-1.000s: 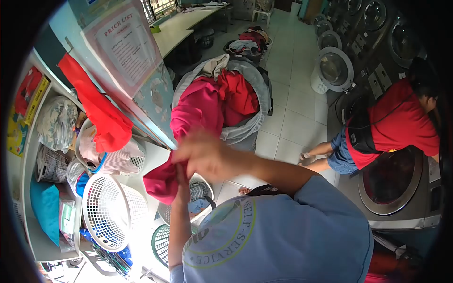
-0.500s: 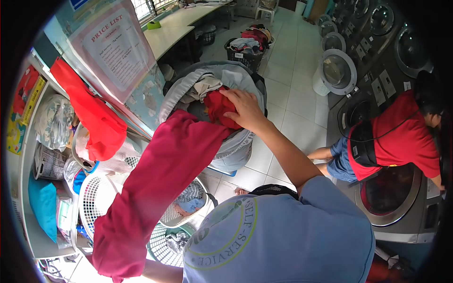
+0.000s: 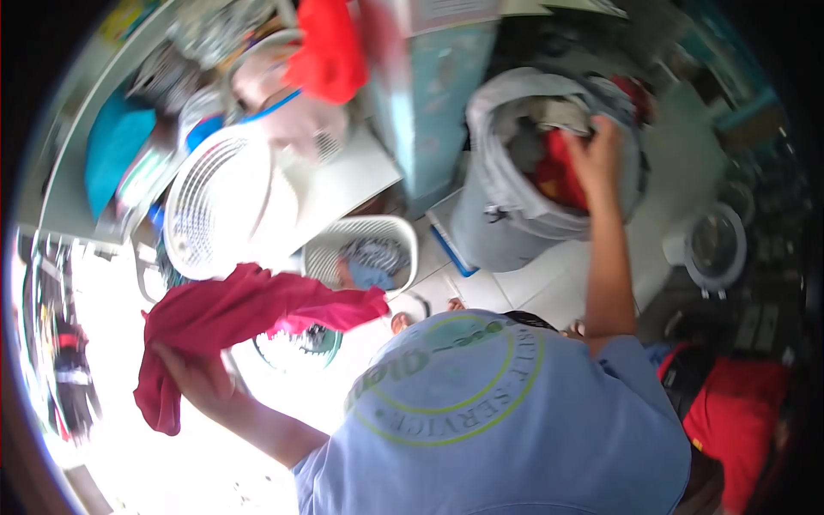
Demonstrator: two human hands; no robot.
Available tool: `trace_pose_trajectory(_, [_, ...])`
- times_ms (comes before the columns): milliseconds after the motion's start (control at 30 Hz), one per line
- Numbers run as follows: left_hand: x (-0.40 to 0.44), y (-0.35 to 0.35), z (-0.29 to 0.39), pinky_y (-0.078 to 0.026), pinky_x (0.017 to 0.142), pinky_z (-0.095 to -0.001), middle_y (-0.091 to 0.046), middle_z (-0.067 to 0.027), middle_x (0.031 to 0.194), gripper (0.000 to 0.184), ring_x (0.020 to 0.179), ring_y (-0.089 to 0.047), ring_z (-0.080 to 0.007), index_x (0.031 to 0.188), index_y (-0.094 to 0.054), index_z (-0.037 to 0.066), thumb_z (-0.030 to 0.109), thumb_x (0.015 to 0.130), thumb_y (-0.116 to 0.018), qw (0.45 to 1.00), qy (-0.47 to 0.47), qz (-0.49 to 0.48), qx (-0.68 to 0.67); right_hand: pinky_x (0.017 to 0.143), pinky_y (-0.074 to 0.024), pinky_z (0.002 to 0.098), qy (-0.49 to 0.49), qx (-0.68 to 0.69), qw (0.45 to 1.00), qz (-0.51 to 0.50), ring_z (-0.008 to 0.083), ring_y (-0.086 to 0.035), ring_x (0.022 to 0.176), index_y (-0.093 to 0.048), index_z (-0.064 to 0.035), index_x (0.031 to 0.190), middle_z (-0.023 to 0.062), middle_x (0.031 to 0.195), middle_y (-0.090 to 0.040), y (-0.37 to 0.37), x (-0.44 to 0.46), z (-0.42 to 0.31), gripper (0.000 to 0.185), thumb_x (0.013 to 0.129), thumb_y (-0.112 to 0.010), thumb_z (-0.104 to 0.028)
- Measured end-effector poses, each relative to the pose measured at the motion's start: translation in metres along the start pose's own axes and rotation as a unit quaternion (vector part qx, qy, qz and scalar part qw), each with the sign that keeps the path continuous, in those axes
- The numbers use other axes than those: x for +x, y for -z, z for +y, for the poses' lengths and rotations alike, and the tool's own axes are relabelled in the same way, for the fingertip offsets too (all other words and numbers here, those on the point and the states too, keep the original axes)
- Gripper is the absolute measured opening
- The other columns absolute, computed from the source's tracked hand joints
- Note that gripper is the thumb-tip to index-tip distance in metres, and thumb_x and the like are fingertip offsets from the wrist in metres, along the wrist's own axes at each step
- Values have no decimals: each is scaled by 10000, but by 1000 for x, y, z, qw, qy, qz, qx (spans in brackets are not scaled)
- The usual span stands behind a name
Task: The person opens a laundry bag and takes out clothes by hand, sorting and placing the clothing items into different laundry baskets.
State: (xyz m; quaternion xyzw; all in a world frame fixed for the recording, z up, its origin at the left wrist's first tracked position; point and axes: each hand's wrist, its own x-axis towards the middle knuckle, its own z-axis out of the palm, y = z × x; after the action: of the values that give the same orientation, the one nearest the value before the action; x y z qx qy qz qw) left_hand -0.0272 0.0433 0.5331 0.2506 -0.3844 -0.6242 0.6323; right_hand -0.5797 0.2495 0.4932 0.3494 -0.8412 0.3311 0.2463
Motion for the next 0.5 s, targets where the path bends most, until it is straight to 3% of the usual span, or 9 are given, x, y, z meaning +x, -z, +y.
trace_pose_trajectory(67, [-10, 8, 10, -397, 956, -422, -489, -153, 1202, 497, 1106, -482, -267, 1272, -367, 2, 321, 906, -477, 997, -27, 71, 13, 838, -424, 414, -42, -78, 995, -40, 377, -501, 1011, -406, -10, 1202, 233, 1123, -494, -4, 5, 12, 614, 762, -656, -358])
trace_pose_trajectory(267, [-14, 87, 26, -413, 941, -416, -497, -184, 1184, 469, 1085, -499, -278, 1204, -428, -26, 323, 898, -494, 981, -38, 189, 22, 791, -442, 426, -45, -47, 991, -119, 368, -536, 978, -527, -17, 1089, 222, 1057, -557, -11, 5, 22, 453, 811, -601, -366])
trace_pose_trajectory(333, [-8, 115, 19, -421, 927, -418, -512, -195, 1153, 458, 1052, -519, -285, 1175, -449, -35, 320, 892, -505, 979, -34, 195, 57, 822, -444, 403, -87, -40, 989, -115, 359, -547, 987, -524, 20, 1079, 225, 1044, -572, -5, 0, 19, 560, 764, -639, -429])
trace_pose_trajectory(367, [-2, 125, 7, -455, 861, -389, -530, -184, 1115, 444, 996, -545, -281, 1174, -451, -33, 303, 892, -512, 969, -40, 223, 95, 841, -442, 392, -102, -10, 985, -139, 353, -550, 1000, -524, 29, 1080, 234, 1059, -568, 0, -1, 24, 659, 702, -677, -489])
trace_pose_trajectory(400, [2, 140, -7, -490, 796, -360, -549, -173, 1078, 430, 939, -572, -277, 1174, -453, -31, 287, 891, -518, 958, -46, 249, 133, 807, -450, 384, -127, -6, 980, -155, 347, -566, 937, -529, 29, 1055, 225, 999, -580, 6, -4, 20, 705, 644, -715, -514])
trace_pose_trajectory(433, [-1, 202, -30, -466, 820, -358, -539, -164, 1069, 440, 944, -555, -255, 1160, -462, -31, 308, 886, -522, 902, -76, 203, 372, 758, -453, 375, -144, 4, 972, -186, 332, -571, 851, -545, 30, 979, 197, 919, -586, 14, -6, 16, 684, 609, -743, -509])
trace_pose_trajectory(500, [13, 224, -83, -441, 844, -356, -530, -155, 1060, 451, 950, -538, -233, 1147, -472, -31, 329, 881, -525, 797, -120, 127, 579, 718, -447, 369, -81, 61, 981, -163, 307, -553, 818, -564, 8, 843, 168, 861, -563, 14, -18, 24, 512, 586, -797, -368])
